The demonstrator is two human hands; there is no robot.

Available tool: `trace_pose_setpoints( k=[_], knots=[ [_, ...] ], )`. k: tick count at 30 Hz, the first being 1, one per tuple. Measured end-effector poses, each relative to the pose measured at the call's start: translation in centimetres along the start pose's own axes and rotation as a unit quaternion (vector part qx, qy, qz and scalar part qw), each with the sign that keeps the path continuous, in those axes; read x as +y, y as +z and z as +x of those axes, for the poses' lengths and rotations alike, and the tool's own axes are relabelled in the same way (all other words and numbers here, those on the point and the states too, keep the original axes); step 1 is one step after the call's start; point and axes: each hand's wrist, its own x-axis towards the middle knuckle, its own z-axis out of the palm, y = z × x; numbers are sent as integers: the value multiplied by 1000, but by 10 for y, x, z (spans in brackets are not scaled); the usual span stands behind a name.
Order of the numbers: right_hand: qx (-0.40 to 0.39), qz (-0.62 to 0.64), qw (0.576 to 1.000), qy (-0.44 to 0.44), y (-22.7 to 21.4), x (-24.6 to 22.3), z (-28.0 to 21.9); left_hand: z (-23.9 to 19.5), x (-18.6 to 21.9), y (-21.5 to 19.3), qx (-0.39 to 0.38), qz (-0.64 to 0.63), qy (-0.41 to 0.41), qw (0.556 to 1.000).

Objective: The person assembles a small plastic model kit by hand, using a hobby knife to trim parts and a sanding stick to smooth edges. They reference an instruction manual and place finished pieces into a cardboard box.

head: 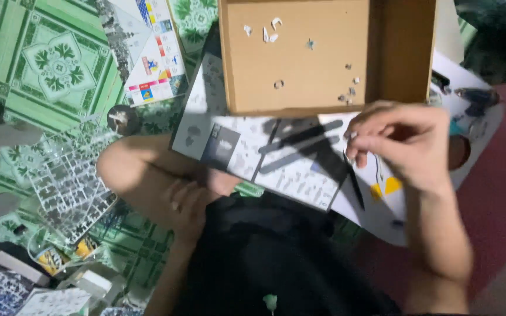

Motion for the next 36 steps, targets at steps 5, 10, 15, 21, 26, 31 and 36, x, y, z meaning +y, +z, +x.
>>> trace_pose_setpoints(
  k=[5,10,15,21,26,31,36],
  knots=[
    [51,233,969,-57,37,47,-72,75,76,-27,76,-168,110,977],
    [23,370,922,-116,77,58,-120,85,152,-47,116,-340,210,909],
    [26,336,926,-172,91,59,-159,72,204,-66,111,-385,196,895],
    [50,229,951,-202,96,61,-184,47,213,-70,98,-376,210,897],
    [64,23,961,-267,99,36,-190,44,215,-82,94,-370,211,900],
    [105,-27,944,-310,106,37,-184,51,211,-82,88,-372,208,900],
    [167,-55,966,-189,108,38,-185,73,206,-101,-30,-403,176,898]
  ],
)
